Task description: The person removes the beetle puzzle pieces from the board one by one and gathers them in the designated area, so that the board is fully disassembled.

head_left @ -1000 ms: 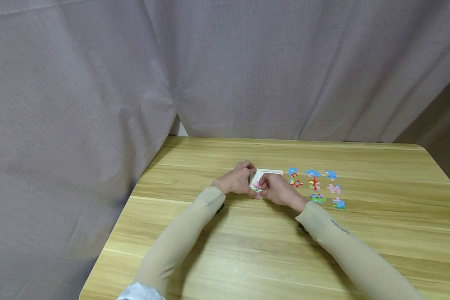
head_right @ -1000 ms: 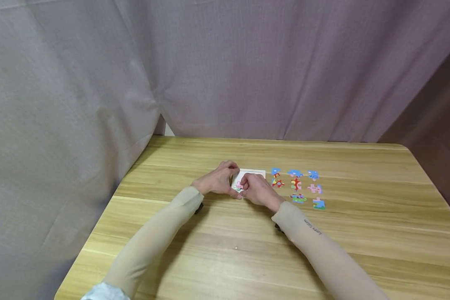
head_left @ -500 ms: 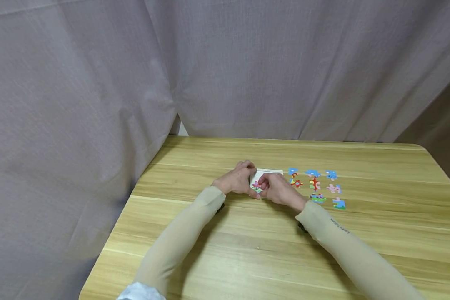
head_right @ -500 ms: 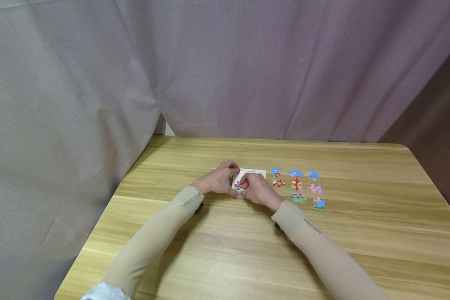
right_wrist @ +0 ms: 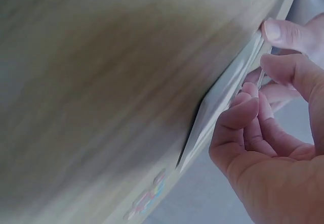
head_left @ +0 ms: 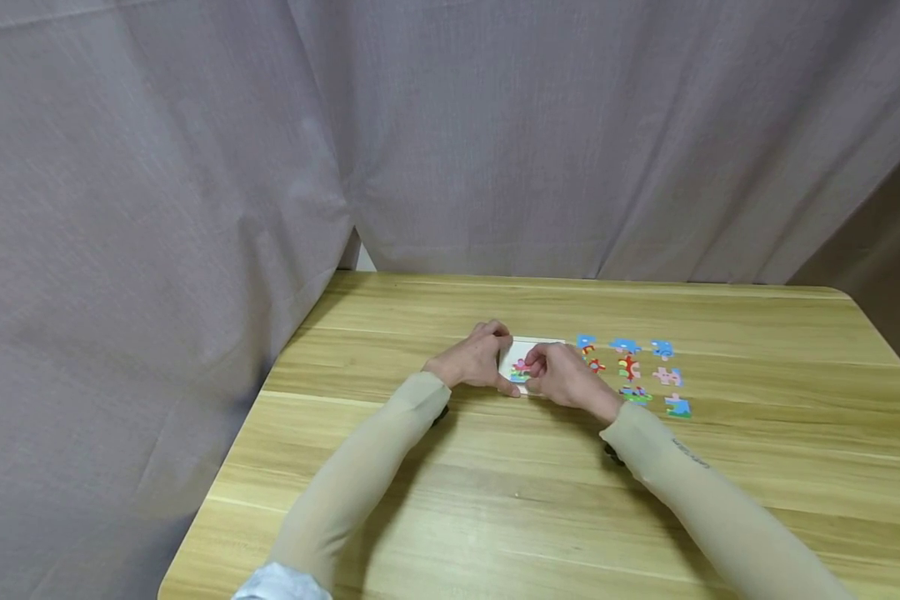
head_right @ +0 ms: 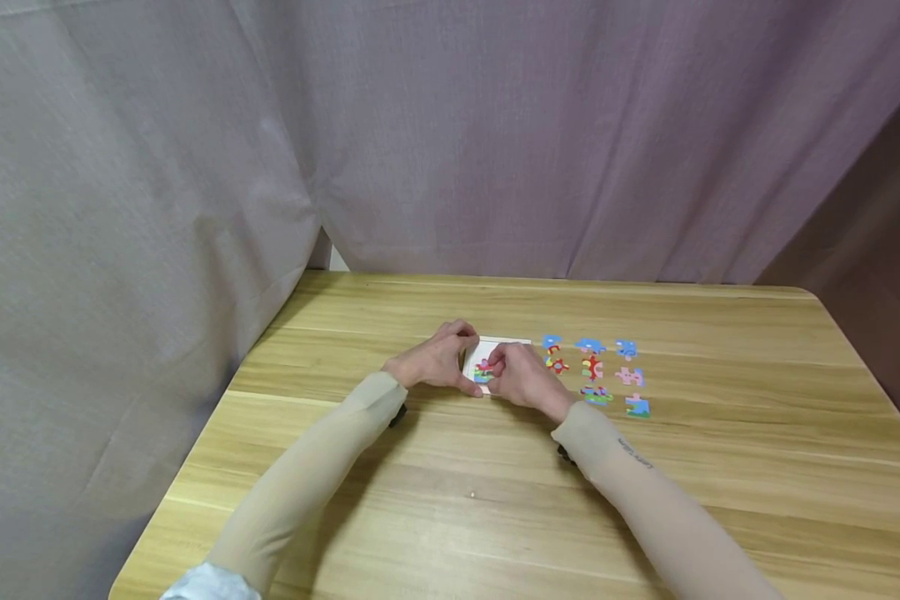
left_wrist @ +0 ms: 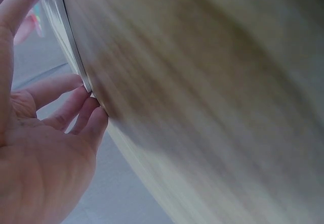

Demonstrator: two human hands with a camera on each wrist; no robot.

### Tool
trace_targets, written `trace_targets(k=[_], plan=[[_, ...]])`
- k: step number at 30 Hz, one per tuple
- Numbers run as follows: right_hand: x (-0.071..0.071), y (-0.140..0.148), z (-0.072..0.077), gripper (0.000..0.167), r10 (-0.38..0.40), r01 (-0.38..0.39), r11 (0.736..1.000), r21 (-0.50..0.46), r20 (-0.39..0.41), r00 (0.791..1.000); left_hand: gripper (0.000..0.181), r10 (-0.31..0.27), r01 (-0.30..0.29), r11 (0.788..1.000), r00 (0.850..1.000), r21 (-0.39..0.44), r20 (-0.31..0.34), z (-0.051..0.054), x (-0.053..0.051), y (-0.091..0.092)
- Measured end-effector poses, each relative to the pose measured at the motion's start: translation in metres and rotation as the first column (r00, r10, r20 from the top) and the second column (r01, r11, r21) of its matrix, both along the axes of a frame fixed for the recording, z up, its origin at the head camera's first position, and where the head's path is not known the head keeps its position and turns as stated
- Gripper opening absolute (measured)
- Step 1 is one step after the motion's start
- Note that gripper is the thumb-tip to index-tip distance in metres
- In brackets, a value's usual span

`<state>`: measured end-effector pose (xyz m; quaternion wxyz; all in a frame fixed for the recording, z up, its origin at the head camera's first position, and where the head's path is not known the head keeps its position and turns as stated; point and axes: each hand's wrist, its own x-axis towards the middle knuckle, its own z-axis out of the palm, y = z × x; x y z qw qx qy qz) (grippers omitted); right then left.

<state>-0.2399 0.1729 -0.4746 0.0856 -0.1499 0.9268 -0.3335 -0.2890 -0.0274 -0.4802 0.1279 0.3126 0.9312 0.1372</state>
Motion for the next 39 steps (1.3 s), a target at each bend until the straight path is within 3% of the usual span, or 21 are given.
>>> trace_targets(k=[18, 27, 39], plan=[[0.019, 0.049, 0.006, 0.022, -0.061, 0.062, 0.997, -0.051, 0.017, 0.998, 0.091, 0.002, -0.002, 1.000, 1.000, -0.025, 0.007, 0.001, 0.000, 0.001], [0.029, 0.073, 0.002, 0.021, -0.056, 0.054, 0.996, -0.065, -0.026, 0.998, 0.094, 0.006, -0.006, 1.000, 1.000, -0.010, 0.030, 0.001, 0.001, 0.001], [0.037, 0.092, -0.003, 0.021, -0.070, 0.069, 0.998, -0.013, -0.062, 0.996, 0.085, -0.012, 0.012, 1.000, 1.000, -0.010, 0.017, 0.002, 0.002, 0.001]])
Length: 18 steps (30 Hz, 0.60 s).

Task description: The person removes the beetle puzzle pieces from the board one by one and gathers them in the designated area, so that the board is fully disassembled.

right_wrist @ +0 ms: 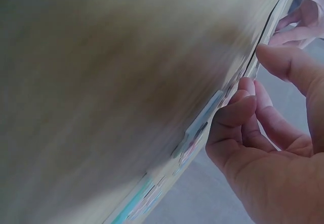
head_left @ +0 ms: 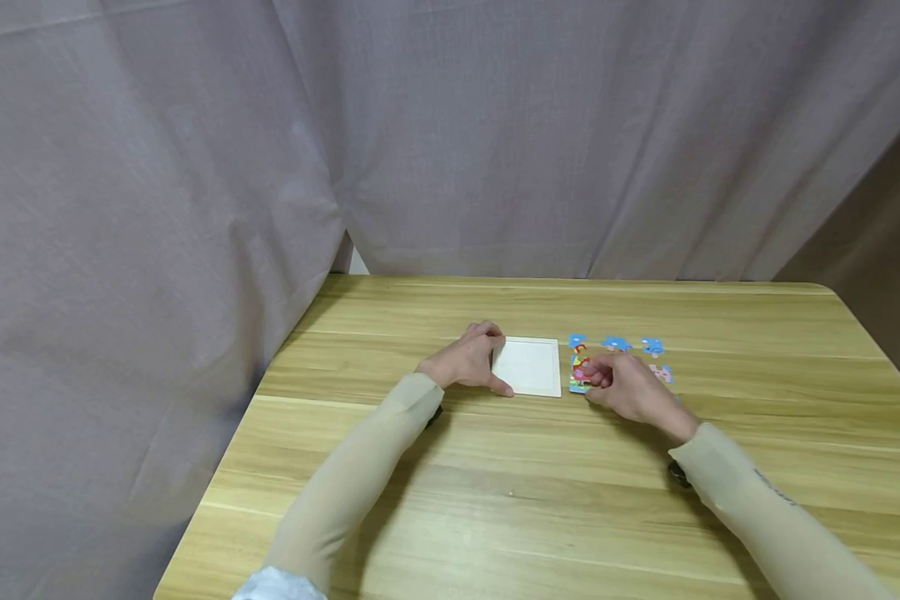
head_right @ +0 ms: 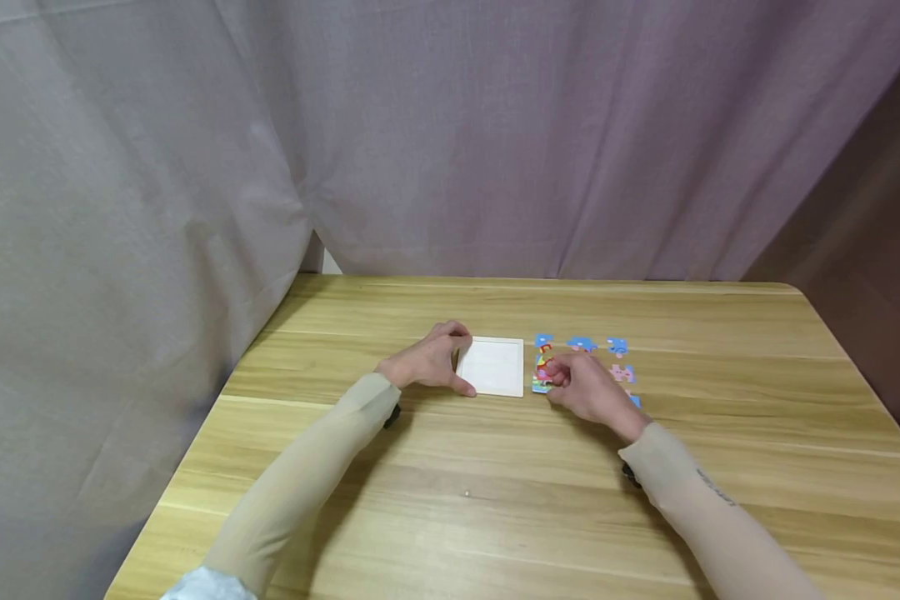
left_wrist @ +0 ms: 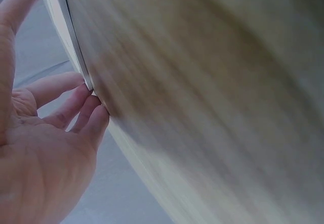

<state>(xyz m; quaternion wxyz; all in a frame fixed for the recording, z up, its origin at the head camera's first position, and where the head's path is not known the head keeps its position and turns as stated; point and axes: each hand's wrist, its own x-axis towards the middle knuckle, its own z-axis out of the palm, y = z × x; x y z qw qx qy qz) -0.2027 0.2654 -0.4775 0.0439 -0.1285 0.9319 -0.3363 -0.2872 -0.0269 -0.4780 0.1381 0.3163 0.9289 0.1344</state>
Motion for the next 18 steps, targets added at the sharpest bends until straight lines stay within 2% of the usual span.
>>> trace_targets(k=[7, 18], plan=[[0.0008, 0.0029, -0.0013, 0.017, 0.010, -0.009, 1.000, 0.021, -0.010, 1.000, 0.089, 0.001, -0.001, 1.000, 1.000, 0.005, 0.002, 0.0002, 0.0002, -0.0004], [-0.0012, 0.0045, 0.0031, 0.021, 0.015, -0.020, 0.997, 0.075, 0.065, 0.998, 0.088, 0.002, -0.002, 1.000, 1.000, 0.013, -0.001, 0.0003, 0.0015, 0.0001]])
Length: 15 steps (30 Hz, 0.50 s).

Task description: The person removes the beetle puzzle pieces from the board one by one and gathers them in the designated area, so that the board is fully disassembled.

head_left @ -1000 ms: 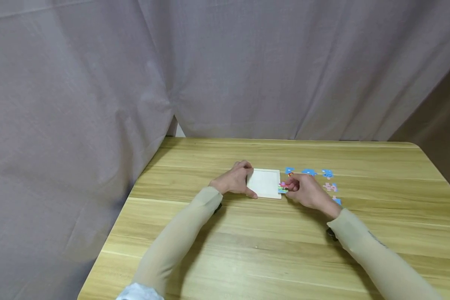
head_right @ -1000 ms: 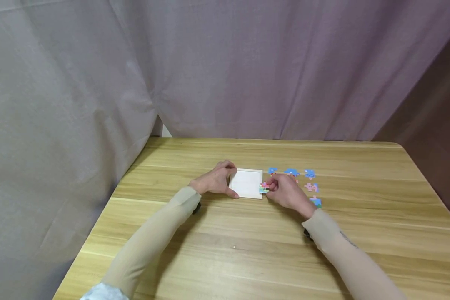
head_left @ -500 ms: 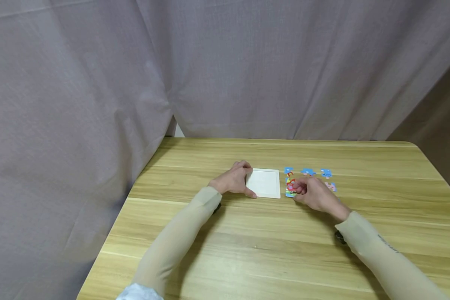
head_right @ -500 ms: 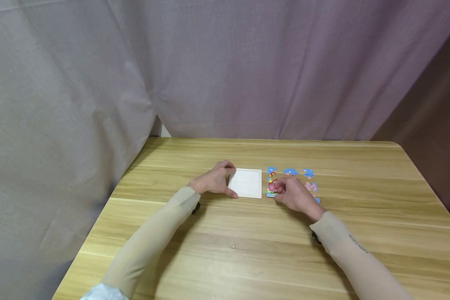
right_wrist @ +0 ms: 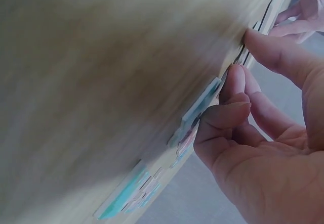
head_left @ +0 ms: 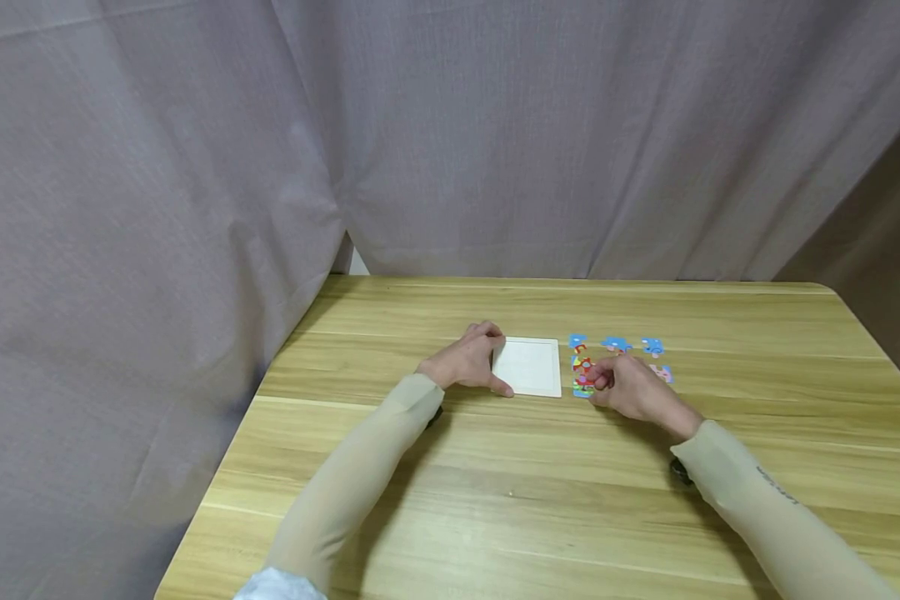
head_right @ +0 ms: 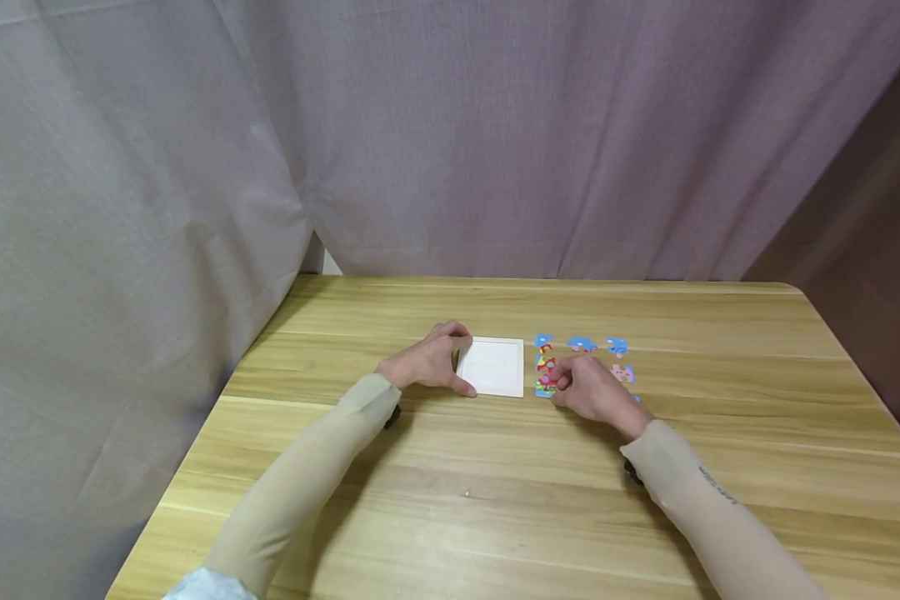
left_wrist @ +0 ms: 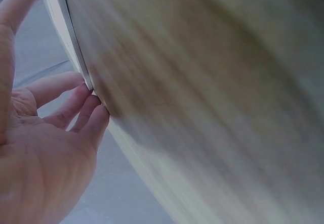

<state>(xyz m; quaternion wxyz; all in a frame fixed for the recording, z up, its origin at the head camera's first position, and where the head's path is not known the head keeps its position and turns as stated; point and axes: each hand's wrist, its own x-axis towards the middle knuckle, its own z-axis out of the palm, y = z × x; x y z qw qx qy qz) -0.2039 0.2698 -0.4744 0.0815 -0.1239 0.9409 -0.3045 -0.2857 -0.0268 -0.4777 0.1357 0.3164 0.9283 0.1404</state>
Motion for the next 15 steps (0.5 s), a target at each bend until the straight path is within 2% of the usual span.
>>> trace_targets(k=[7, 15], plan=[[0.000, 0.002, 0.005, 0.020, -0.012, 0.011, 1.000, 0.028, 0.044, 0.999, 0.091, 0.003, -0.003, 1.000, 1.000, 0.011, 0.010, -0.001, 0.000, 0.002], [0.000, 0.006, 0.011, 0.023, -0.040, 0.040, 0.999, 0.025, 0.014, 0.999, 0.088, -0.009, 0.009, 1.000, 1.000, 0.015, -0.003, 0.001, -0.002, 0.004]])
